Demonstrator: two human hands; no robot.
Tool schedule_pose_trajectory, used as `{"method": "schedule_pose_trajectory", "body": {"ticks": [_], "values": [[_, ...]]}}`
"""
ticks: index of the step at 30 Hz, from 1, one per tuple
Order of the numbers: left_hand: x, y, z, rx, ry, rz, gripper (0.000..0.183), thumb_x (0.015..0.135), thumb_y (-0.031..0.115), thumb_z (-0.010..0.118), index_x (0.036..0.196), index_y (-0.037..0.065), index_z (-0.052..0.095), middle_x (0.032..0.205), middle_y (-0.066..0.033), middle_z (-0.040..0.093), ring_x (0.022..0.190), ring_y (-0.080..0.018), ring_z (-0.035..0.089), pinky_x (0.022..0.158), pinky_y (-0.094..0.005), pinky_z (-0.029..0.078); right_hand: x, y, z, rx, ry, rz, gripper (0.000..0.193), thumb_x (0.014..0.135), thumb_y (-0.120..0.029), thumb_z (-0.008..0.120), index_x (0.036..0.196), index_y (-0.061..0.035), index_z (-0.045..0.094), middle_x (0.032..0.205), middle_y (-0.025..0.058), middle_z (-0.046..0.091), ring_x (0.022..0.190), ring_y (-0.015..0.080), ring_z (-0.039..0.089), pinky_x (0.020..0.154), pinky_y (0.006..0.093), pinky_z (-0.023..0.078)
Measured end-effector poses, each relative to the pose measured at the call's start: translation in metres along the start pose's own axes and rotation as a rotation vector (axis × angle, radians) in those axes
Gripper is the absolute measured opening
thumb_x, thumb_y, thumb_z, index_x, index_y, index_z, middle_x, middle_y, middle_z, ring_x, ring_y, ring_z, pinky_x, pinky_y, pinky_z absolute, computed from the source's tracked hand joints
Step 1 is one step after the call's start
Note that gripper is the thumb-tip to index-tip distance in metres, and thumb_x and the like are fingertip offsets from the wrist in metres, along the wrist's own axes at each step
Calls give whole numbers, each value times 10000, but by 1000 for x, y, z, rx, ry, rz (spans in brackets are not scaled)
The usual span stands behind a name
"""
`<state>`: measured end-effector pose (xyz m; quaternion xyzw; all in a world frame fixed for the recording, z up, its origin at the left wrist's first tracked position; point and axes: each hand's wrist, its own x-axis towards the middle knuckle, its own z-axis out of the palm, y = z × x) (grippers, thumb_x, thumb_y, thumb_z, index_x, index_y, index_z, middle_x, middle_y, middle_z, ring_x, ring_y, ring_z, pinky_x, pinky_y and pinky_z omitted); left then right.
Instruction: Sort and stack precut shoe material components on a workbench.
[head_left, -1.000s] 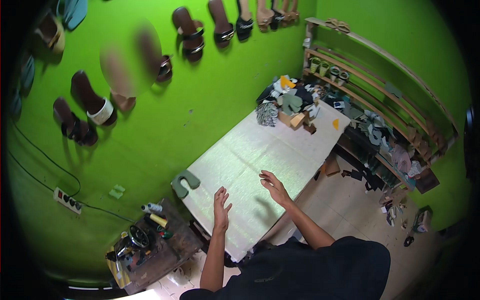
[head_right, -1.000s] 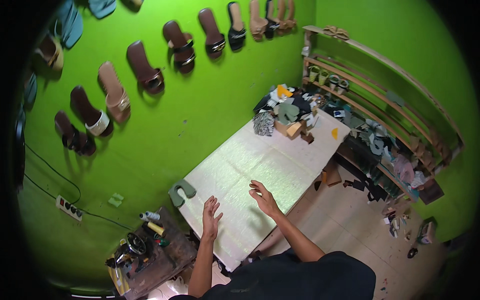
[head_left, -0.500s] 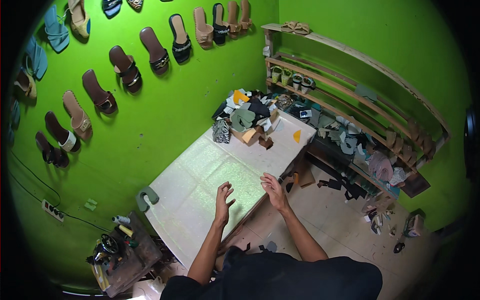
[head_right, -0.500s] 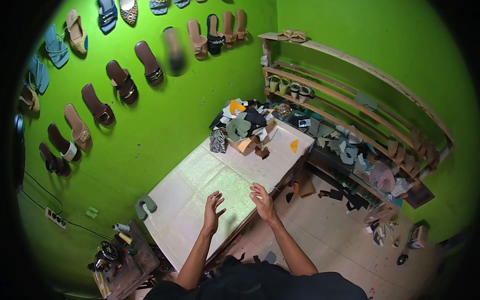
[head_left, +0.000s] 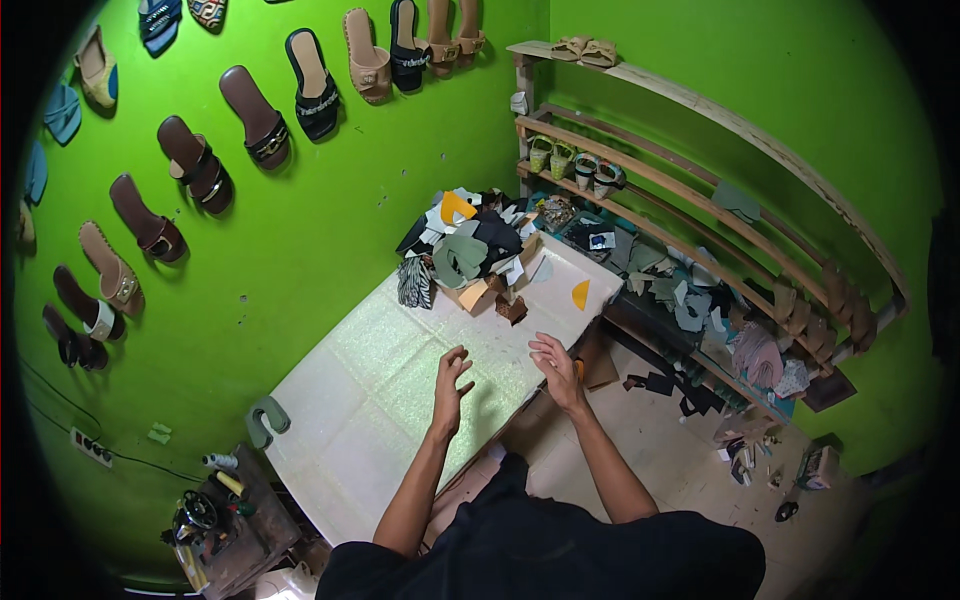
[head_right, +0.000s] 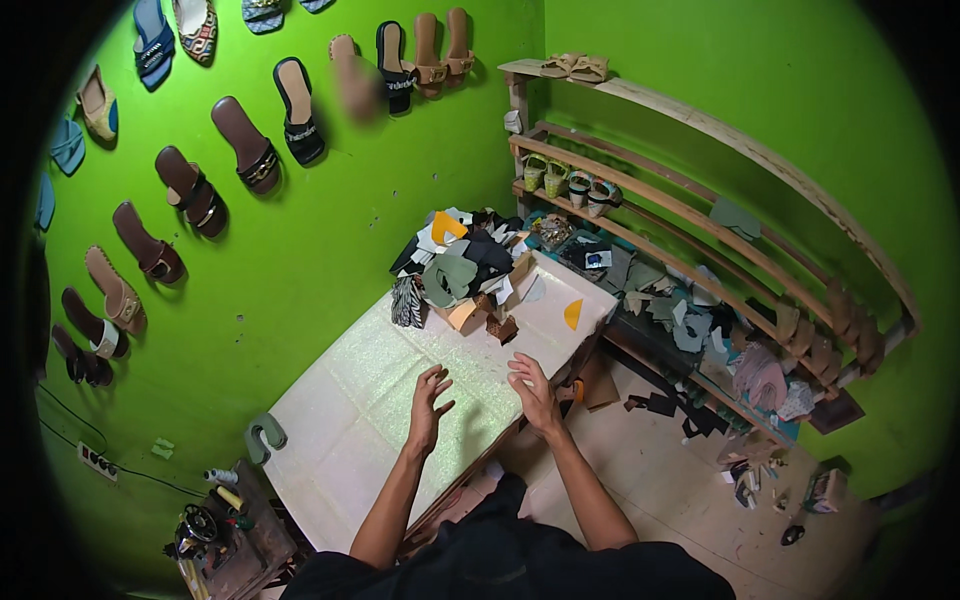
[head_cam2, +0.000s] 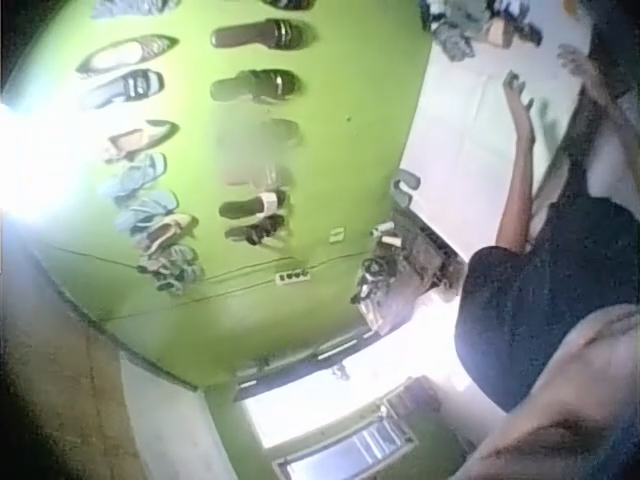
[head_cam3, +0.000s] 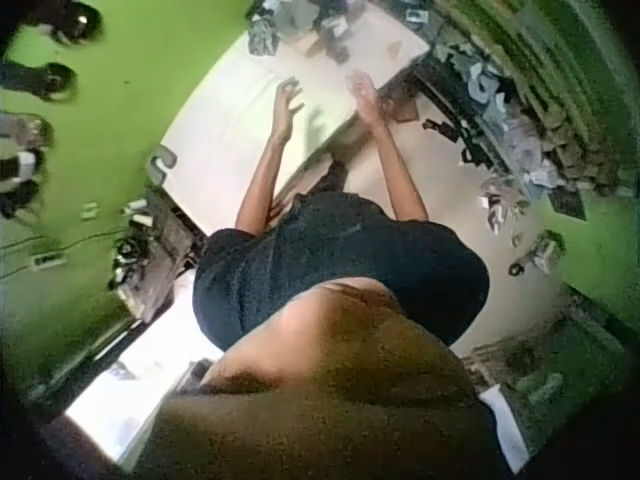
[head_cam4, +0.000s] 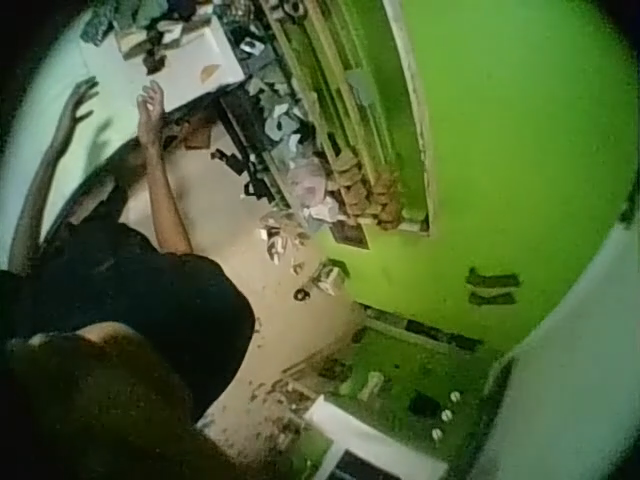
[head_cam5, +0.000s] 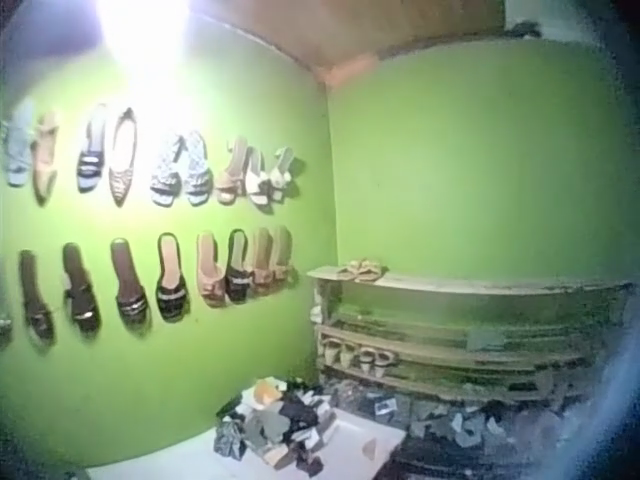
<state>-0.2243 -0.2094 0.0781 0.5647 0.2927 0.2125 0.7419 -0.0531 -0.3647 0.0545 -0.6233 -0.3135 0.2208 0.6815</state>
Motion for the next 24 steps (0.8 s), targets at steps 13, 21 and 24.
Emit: {"method": "schedule_pose_trajectory", "body": {"ticks": [13, 21, 24], "values": [[134, 35, -30, -22, 123, 11, 509, 1019, 470, 402, 1397, 129, 432, 1453, -90, 461, 1327, -237, 447, 1037, -501, 388, 153, 22, 16, -58, -73, 45, 442, 969, -168, 604, 1363, -6, 486, 1207, 160, 638, 1097, 219, 610, 937, 330, 496], [174, 40, -36, -17, 256, -36, 484, 1014, 428, 423, 1379, 113, 447, 1408, -93, 516, 1304, -243, 487, 1029, -495, 393, 223, 36, 31, -23, -157, 195, 428, 964, -179, 612, 1344, -14, 506, 1189, 140, 650, 1020, 203, 643, 882, 322, 518], [193, 36, -35, -3, 348, -25, 464, 1028, 405, 442, 1356, 81, 497, 1382, -131, 540, 1255, -259, 526, 990, -455, 424, 254, 57, 34, -110, -200, 118, 443, 955, -190, 626, 1346, -22, 505, 1179, 141, 651, 1020, 226, 647, 886, 339, 519]]}}
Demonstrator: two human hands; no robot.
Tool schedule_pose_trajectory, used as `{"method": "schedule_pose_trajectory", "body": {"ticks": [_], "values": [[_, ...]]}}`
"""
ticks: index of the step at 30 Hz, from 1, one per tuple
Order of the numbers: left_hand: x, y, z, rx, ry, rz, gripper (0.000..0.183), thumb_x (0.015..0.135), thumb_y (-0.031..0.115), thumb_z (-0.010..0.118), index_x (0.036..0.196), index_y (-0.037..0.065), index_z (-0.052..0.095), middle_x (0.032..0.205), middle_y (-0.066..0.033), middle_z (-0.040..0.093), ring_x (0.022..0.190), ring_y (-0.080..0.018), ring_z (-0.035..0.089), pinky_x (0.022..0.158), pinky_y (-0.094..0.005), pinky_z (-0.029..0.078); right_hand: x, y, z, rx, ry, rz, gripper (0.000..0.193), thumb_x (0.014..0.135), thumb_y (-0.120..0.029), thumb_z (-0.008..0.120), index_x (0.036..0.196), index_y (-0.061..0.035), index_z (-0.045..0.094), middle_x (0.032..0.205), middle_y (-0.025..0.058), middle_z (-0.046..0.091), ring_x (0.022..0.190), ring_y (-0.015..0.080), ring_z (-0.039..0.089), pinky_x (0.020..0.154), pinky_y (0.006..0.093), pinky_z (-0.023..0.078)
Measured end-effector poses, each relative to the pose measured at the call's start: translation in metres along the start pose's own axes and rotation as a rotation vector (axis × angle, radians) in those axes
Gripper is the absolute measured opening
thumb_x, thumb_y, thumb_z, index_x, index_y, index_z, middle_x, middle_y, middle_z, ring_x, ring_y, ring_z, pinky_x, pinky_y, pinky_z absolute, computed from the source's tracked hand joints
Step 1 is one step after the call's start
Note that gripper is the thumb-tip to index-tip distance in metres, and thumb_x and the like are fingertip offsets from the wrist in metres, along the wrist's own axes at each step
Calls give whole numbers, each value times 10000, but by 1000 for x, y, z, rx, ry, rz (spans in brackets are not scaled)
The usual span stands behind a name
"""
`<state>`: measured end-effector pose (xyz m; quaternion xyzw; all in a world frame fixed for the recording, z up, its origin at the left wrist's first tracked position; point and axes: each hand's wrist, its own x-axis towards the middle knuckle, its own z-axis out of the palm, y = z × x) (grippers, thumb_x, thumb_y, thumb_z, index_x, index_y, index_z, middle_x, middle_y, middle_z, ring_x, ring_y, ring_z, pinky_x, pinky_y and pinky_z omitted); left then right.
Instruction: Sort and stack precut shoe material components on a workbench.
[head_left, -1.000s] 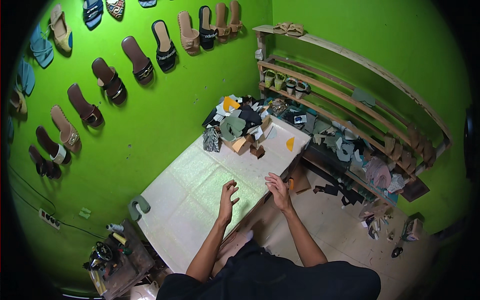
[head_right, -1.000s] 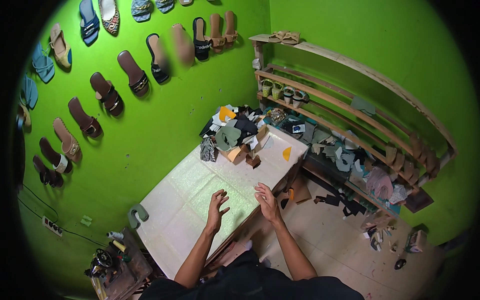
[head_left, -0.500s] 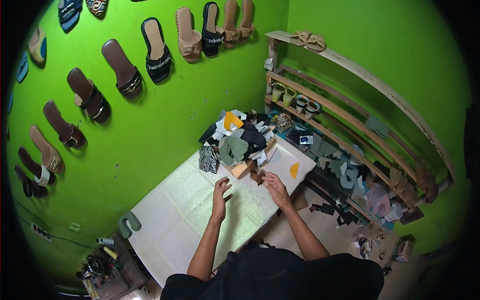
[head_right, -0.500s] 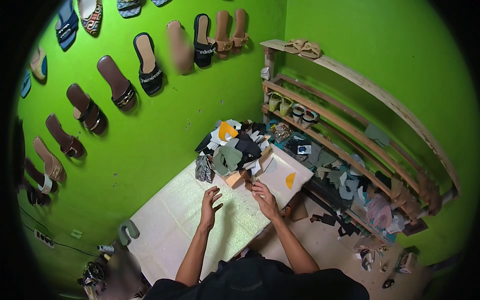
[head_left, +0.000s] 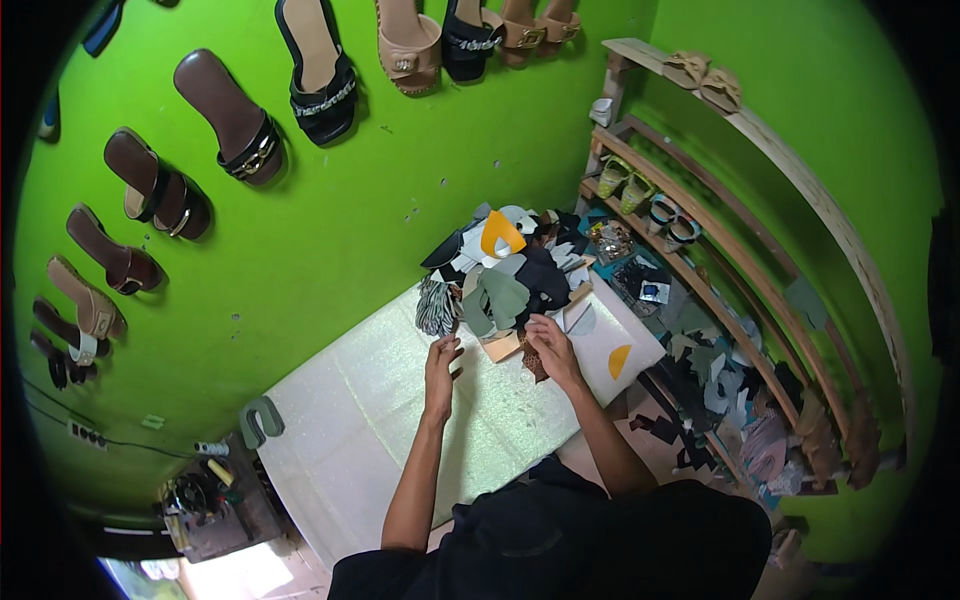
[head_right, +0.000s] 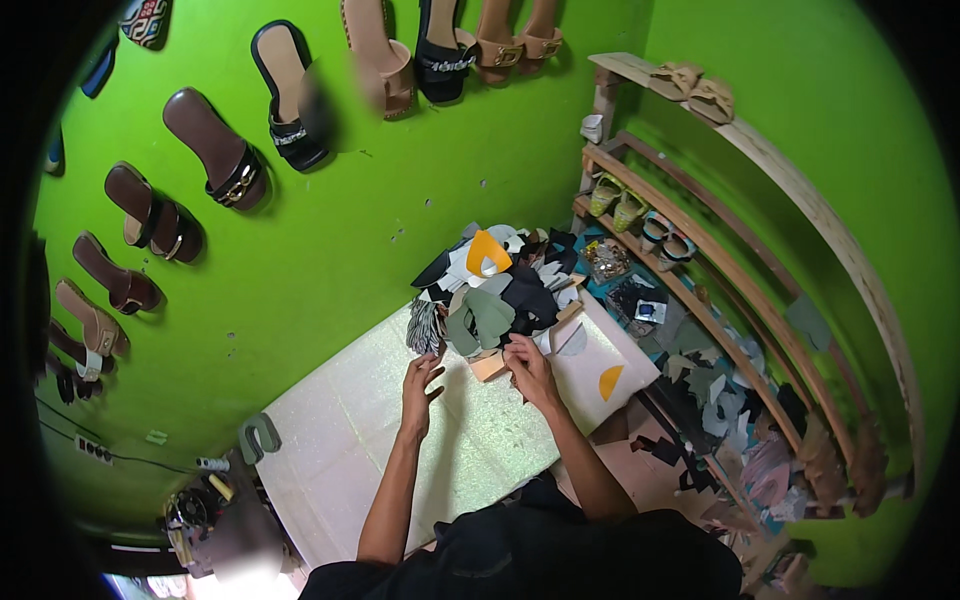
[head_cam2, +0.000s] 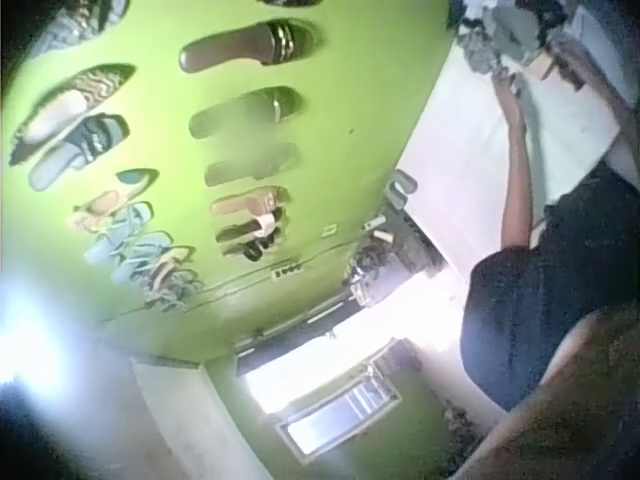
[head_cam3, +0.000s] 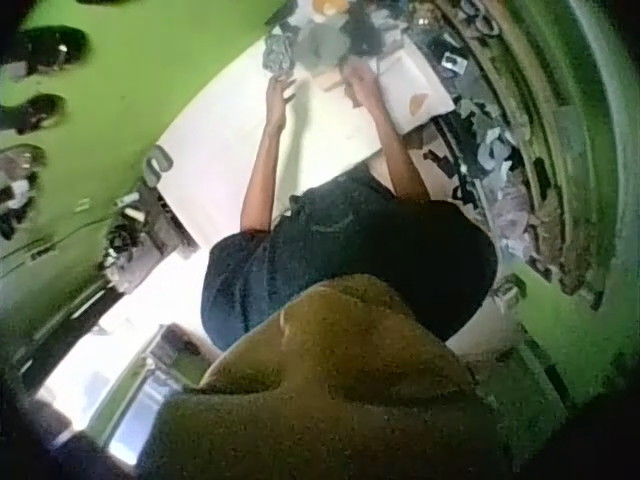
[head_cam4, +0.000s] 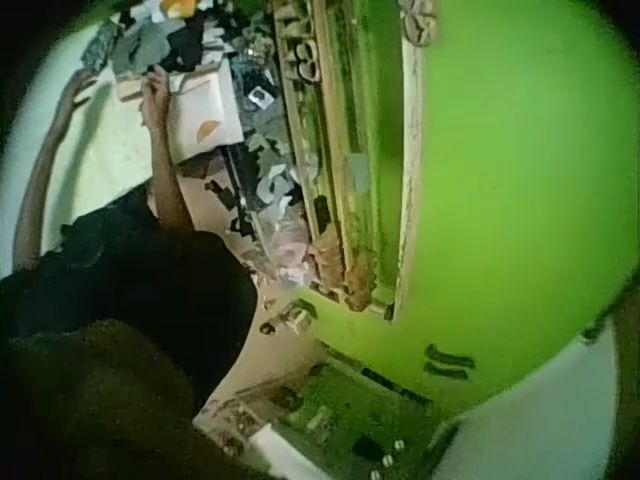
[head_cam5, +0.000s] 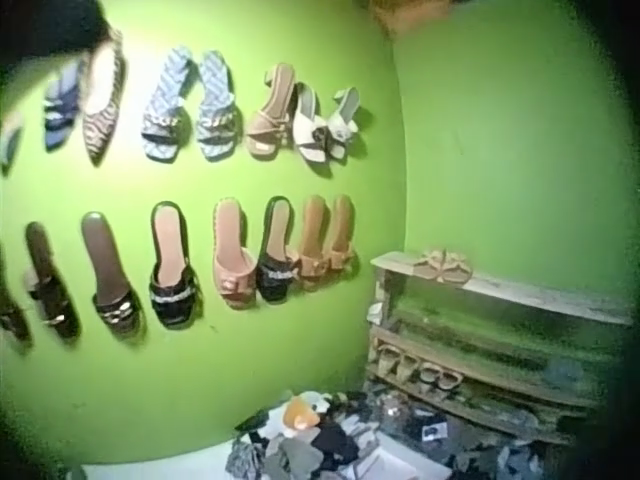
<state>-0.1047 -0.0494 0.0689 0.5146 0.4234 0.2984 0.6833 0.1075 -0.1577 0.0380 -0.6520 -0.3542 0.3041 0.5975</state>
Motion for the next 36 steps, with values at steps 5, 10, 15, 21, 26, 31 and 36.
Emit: {"method": "schedule_pose_trajectory", "body": {"ticks": [5, 10, 15, 21, 26, 31, 36], "values": [[37, -5, 13, 14, 78, 15, 320, 987, 281, 584, 1238, 82, 598, 1118, -44, 625, 1050, -162, 577, 878, -357, 469, 50, 12, 2, -63, -101, -2, 450, 944, -199, 641, 1338, -27, 510, 1163, 152, 655, 1057, 244, 641, 906, 354, 512], [83, -30, 17, 99, 177, 20, 236, 958, 145, 614, 1171, 42, 623, 1061, -59, 664, 997, -158, 618, 851, -343, 509, 96, 22, 9, -86, -152, -14, 444, 926, -187, 653, 1318, -23, 521, 1157, 159, 656, 1048, 255, 650, 898, 368, 517], [116, -42, 31, 394, 320, 231, 290, 827, 42, 736, 1093, -10, 636, 955, -80, 677, 836, -161, 624, 790, -288, 523, 134, 32, 14, -289, -196, -108, 419, 892, -130, 675, 1272, -17, 539, 1142, 176, 636, 1009, 291, 656, 864, 379, 528], [129, -48, 42, 591, 441, 211, 221, 778, 75, 801, 926, 2, 655, 856, -104, 673, 752, -144, 622, 689, -283, 513, 143, 29, 29, -675, -156, -255, 499, 802, -48, 742, 1255, -16, 534, 1133, 192, 585, 1017, 371, 621, 874, 426, 507], [117, -45, 54, 637, 551, 360, 155, 765, 32, 775, 853, -4, 653, 808, -127, 647, 697, -232, 609, 679, -330, 501, 143, 33, 31, -693, -120, -246, 596, 735, 4, 784, 1269, -23, 521, 1127, 200, 564, 1061, 402, 578, 899, 436, 486], [99, -33, 58, 678, 511, 470, 116, 792, 17, 708, 896, 12, 656, 879, -145, 661, 853, -308, 626, 789, -384, 493, 145, 41, 25, -579, -99, -263, 546, 739, 25, 776, 1234, -33, 553, 965, 165, 612, 932, 336, 617, 839, 408, 504], [74, -4, 49, 407, 495, 410, 141, 870, 42, 721, 961, 11, 617, 825, -61, 625, 749, -140, 594, 688, -299, 511, 140, 11, 15, -357, -215, -95, 516, 766, 26, 752, 1236, -25, 545, 953, 143, 657, 873, 279, 645, 790, 368, 521]]}}
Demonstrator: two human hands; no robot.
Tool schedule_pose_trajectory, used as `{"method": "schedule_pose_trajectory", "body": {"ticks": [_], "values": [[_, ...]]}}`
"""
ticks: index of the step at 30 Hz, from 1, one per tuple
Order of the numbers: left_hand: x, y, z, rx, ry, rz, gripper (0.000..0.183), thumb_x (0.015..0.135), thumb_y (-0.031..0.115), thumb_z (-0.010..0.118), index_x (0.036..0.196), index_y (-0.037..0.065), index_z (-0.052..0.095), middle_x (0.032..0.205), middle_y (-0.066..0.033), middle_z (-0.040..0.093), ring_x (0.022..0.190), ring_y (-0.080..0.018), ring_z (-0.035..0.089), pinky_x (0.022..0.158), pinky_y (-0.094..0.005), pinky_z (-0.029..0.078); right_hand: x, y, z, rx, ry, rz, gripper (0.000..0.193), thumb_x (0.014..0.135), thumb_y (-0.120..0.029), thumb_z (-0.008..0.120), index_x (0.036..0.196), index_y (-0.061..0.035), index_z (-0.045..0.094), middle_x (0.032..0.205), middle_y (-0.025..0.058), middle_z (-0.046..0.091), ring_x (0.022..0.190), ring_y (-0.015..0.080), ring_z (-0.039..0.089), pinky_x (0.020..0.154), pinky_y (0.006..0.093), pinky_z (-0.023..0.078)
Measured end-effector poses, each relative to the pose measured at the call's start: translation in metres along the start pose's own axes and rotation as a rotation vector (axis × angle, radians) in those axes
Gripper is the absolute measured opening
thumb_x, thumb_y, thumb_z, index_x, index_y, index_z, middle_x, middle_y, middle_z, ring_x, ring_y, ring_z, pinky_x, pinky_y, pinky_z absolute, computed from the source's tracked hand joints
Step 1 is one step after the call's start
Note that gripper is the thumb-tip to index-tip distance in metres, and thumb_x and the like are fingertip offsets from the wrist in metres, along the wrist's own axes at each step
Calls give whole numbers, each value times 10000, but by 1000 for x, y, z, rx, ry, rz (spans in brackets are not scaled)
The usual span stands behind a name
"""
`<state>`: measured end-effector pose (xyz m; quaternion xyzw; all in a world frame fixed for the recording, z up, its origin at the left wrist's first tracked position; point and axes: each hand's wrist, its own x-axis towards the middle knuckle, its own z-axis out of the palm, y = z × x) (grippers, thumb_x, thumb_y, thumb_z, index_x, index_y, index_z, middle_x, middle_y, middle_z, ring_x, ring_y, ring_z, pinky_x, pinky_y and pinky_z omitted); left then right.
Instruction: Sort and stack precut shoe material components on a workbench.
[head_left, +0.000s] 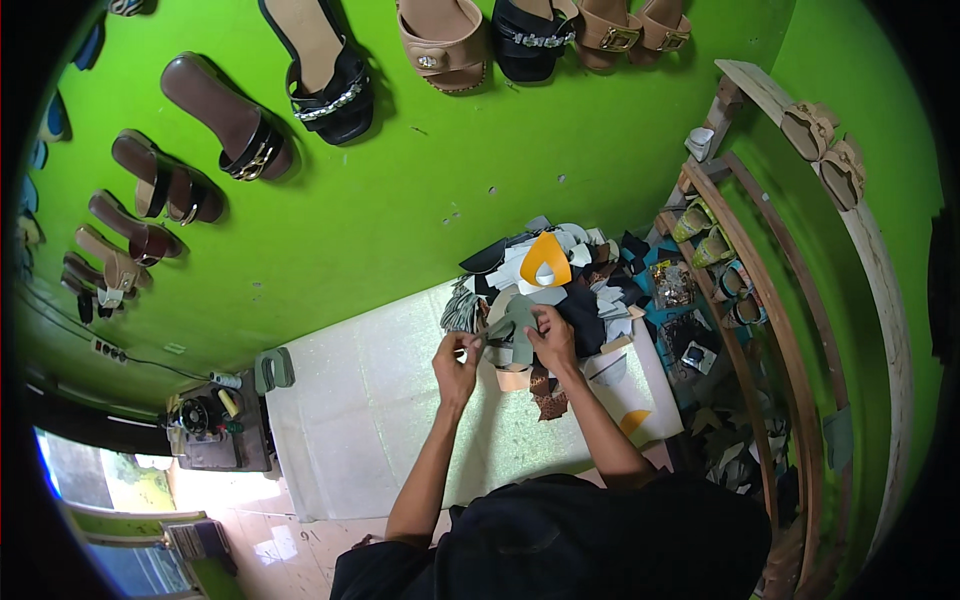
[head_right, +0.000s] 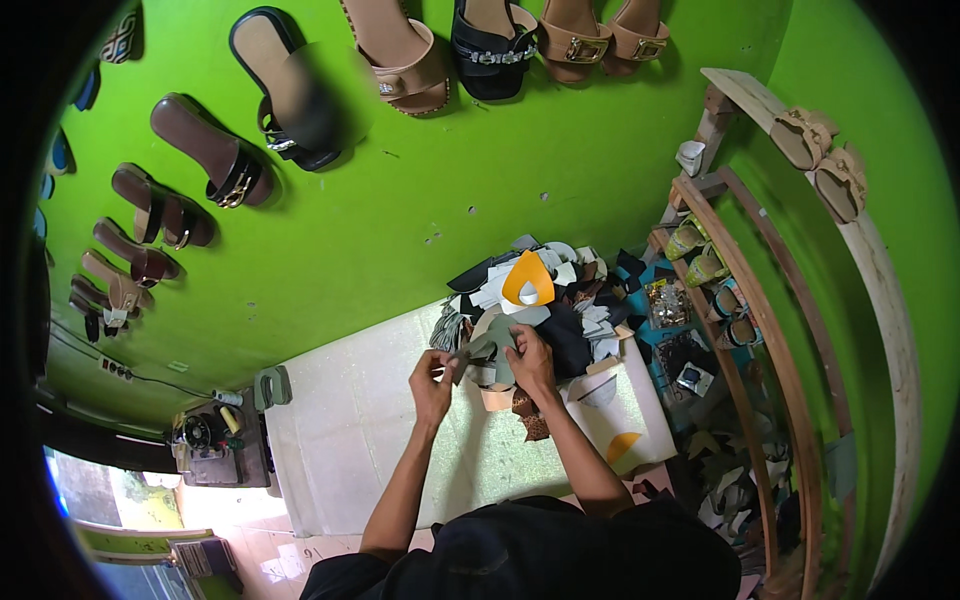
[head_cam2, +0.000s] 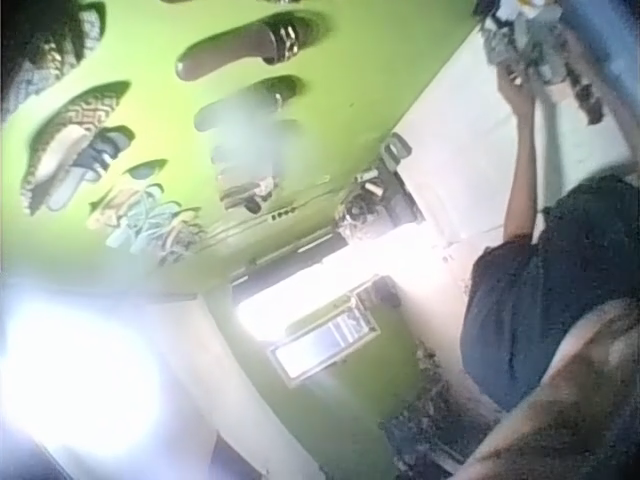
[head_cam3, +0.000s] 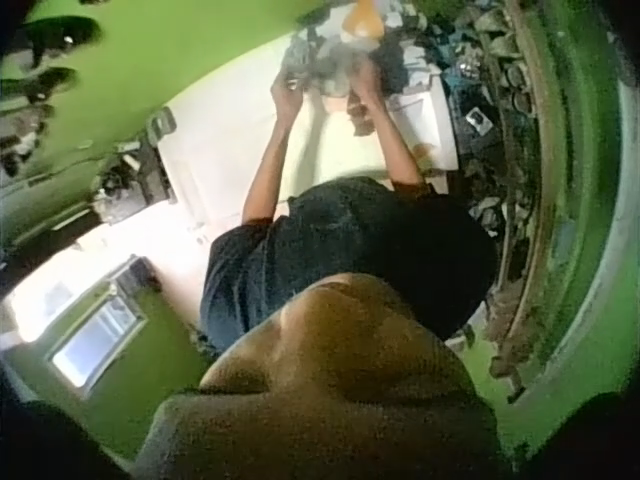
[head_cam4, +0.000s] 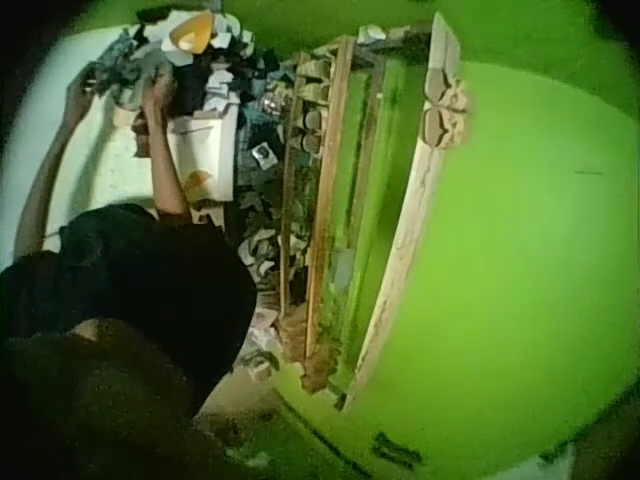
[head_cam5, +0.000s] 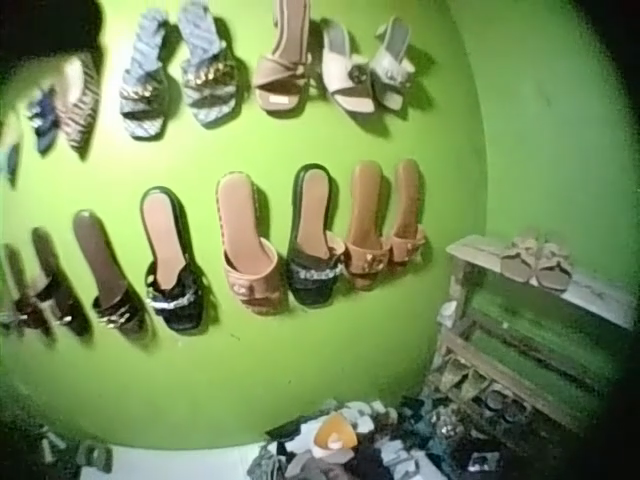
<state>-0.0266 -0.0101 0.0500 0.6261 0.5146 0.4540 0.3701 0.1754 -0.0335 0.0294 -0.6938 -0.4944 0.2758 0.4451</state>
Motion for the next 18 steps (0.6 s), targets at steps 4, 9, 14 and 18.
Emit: {"method": "schedule_pose_trajectory", "body": {"ticks": [4, 9, 14, 18], "values": [[-9, 33, -35, -99, -19, -128, 432, 863, 4, 731, 1201, 70, 470, 869, -47, 604, 745, -89, 560, 652, -229, 480, -9, -10, -13, 347, -136, -21, 626, 804, 21, 744, 1332, -47, 415, 938, 120, 675, 756, 171, 645, 713, 301, 524], [-45, 52, -76, -300, 43, -320, 460, 896, -28, 676, 1210, 125, 376, 923, -56, 600, 725, -84, 551, 614, -222, 466, -33, -29, -11, 579, -334, -29, 575, 886, -23, 701, 1315, -74, 320, 905, 97, 659, 801, 103, 612, 718, 263, 497], [-88, 35, -108, -187, 123, -240, 172, 919, 21, 665, 1021, 77, 538, 903, -23, 568, 713, -71, 549, 562, -218, 449, -54, -38, 9, 622, -546, -170, 190, 955, -27, 614, 1099, -40, 489, 899, 28, 635, 808, 43, 564, 663, 198, 427], [-125, 42, -136, -281, 198, -381, 115, 895, 0, 663, 1008, 2, 644, 933, -37, 604, 745, -68, 567, 654, -205, 461, -89, -59, 29, 613, -590, -123, 111, 949, -13, 613, 1059, -10, 633, 886, -13, 615, 769, 15, 528, 653, 192, 418]]}}
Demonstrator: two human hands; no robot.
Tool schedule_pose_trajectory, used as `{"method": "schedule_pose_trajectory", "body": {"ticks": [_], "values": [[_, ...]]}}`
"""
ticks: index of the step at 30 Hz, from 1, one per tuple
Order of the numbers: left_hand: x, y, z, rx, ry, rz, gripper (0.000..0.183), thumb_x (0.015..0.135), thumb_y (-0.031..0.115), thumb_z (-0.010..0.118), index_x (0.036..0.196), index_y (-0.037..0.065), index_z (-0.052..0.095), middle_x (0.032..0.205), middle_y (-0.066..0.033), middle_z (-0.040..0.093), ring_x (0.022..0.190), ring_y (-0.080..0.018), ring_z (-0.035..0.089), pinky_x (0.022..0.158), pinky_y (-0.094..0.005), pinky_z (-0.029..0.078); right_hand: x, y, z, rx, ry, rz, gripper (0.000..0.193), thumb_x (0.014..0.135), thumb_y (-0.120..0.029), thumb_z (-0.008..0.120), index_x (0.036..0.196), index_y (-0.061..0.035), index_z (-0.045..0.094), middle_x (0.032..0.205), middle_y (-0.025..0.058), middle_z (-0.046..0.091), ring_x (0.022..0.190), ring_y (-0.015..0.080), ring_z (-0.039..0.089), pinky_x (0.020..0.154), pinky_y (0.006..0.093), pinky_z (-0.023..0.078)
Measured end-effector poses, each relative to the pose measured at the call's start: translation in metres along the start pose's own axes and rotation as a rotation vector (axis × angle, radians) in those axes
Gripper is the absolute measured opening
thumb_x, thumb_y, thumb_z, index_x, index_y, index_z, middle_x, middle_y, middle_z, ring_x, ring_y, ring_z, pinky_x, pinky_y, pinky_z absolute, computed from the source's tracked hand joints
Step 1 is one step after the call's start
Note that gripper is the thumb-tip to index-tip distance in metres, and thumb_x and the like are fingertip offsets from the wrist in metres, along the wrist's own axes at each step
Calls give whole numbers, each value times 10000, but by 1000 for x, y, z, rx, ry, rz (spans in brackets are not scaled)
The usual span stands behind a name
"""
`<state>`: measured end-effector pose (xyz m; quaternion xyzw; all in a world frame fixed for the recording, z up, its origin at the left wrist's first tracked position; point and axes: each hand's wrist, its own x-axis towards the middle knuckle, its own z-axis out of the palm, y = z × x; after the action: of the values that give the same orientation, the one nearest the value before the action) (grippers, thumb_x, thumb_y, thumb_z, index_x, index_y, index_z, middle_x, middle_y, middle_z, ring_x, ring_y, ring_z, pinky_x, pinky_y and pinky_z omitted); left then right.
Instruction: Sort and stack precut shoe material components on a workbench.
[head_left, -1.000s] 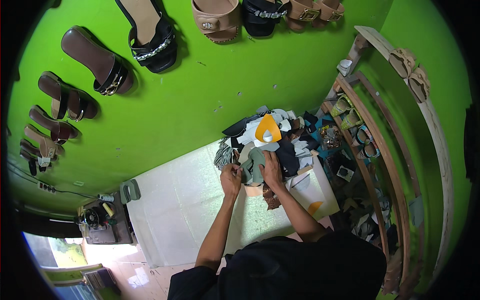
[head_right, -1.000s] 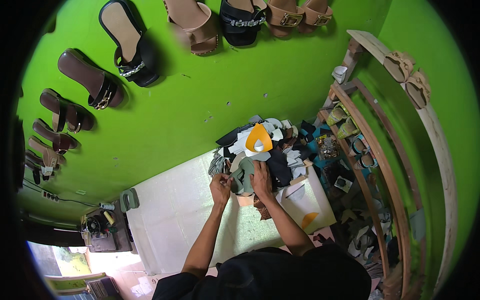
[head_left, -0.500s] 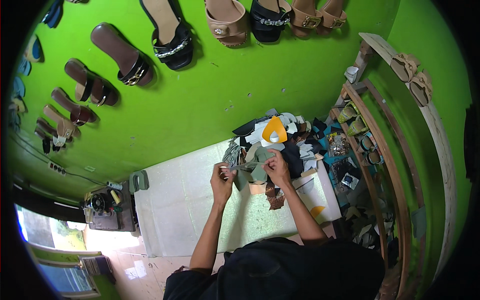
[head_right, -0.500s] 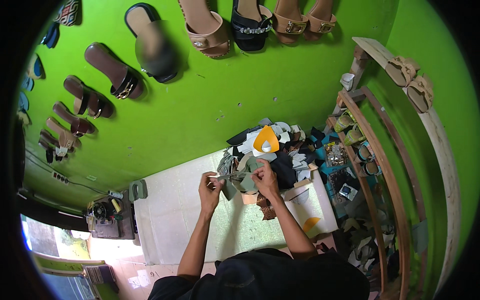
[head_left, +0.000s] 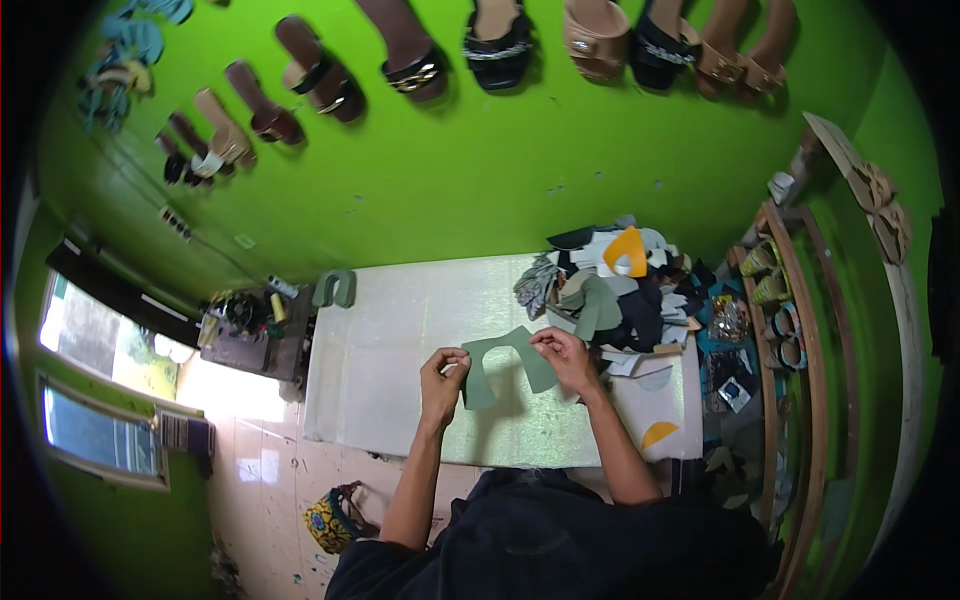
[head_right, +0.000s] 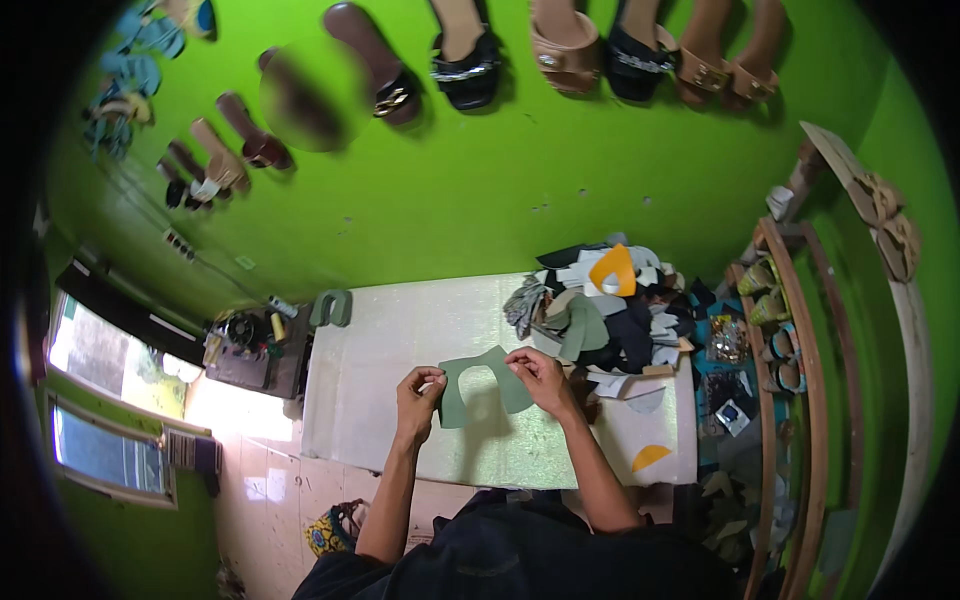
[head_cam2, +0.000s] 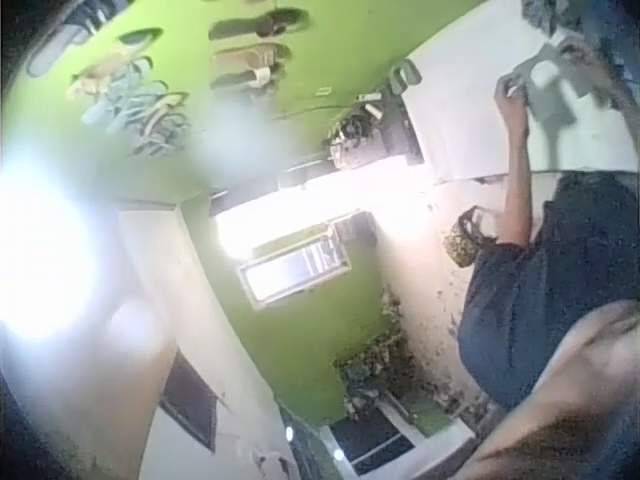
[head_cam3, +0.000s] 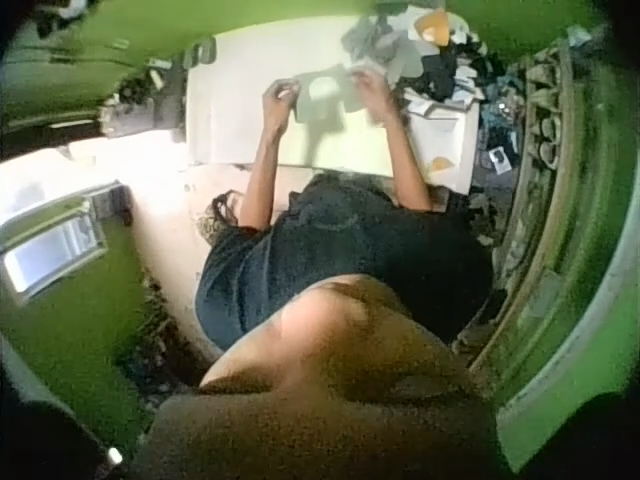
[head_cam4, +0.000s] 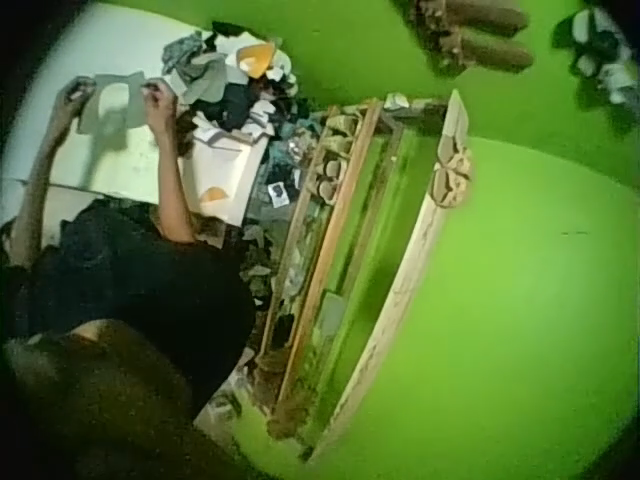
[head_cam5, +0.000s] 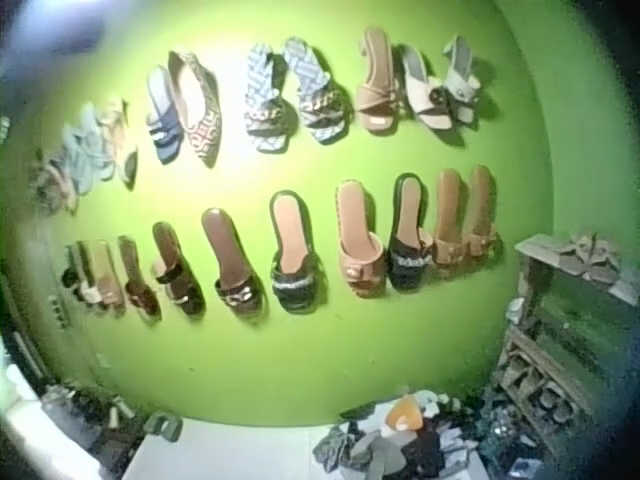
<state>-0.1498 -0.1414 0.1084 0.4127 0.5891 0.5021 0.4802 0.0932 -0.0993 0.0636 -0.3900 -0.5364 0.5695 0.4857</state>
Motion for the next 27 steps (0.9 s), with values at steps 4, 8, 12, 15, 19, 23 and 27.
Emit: {"method": "schedule_pose_trajectory", "body": {"ticks": [4, 8, 12, 15, 19, 23, 27], "values": [[-26, 6, -45, -56, -9, -63, 310, 856, -42, 654, 1165, -21, 645, 1113, -106, 613, 796, -103, 640, 656, -232, 511, -12, -12, 37, -70, -153, 86, 235, 917, 7, 621, 1148, -18, 651, 899, -14, 637, 766, 28, 548, 630, 192, 436], [-53, 4, -97, -103, -19, -51, 395, 817, -66, 641, 1210, -27, 626, 1182, -128, 616, 832, -112, 649, 710, -255, 560, -24, -31, 93, -131, -256, 77, 460, 823, 55, 654, 1272, -37, 607, 1181, 32, 595, 804, 76, 562, 681, 214, 507], [-75, -9, -161, -102, 6, 10, 443, 800, -91, 614, 1239, -28, 618, 1229, -127, 613, 871, -121, 644, 741, -261, 564, -33, -26, 156, -109, -328, 119, 556, 784, 82, 659, 1310, -89, 597, 1269, 46, 566, 834, 102, 575, 717, 237, 538], [-96, -22, -218, -99, 43, 21, 439, 807, -100, 613, 1240, -25, 622, 1244, -113, 620, 894, -121, 637, 744, -263, 561, -42, -29, 209, -210, -363, 70, 566, 779, 79, 666, 1309, -111, 602, 1262, 49, 576, 829, 104, 578, 711, 240, 540], [-128, -30, -282, -104, 113, 67, 438, 807, -114, 611, 1236, -28, 624, 1221, -84, 646, 893, -111, 628, 740, -251, 549, -54, -26, 273, -248, -409, 18, 549, 782, 59, 682, 1300, -108, 609, 1234, 52, 593, 823, 112, 591, 706, 240, 538], [-149, -34, -334, -149, 142, 96, 467, 804, -119, 621, 1261, -27, 609, 1237, -84, 641, 921, -112, 643, 728, -233, 535, -57, -21, 331, -281, -467, -21, 549, 780, 50, 693, 1300, -104, 607, 1233, 51, 593, 835, 115, 600, 709, 244, 538], [-158, -34, -378, -168, 168, 20, 495, 813, -122, 618, 1300, -45, 566, 1077, -111, 676, 848, -113, 657, 759, -239, 547, -53, -15, 379, -282, -517, -13, 568, 771, 55, 709, 1304, -108, 604, 1238, 48, 587, 836, 125, 609, 713, 254, 544]]}}
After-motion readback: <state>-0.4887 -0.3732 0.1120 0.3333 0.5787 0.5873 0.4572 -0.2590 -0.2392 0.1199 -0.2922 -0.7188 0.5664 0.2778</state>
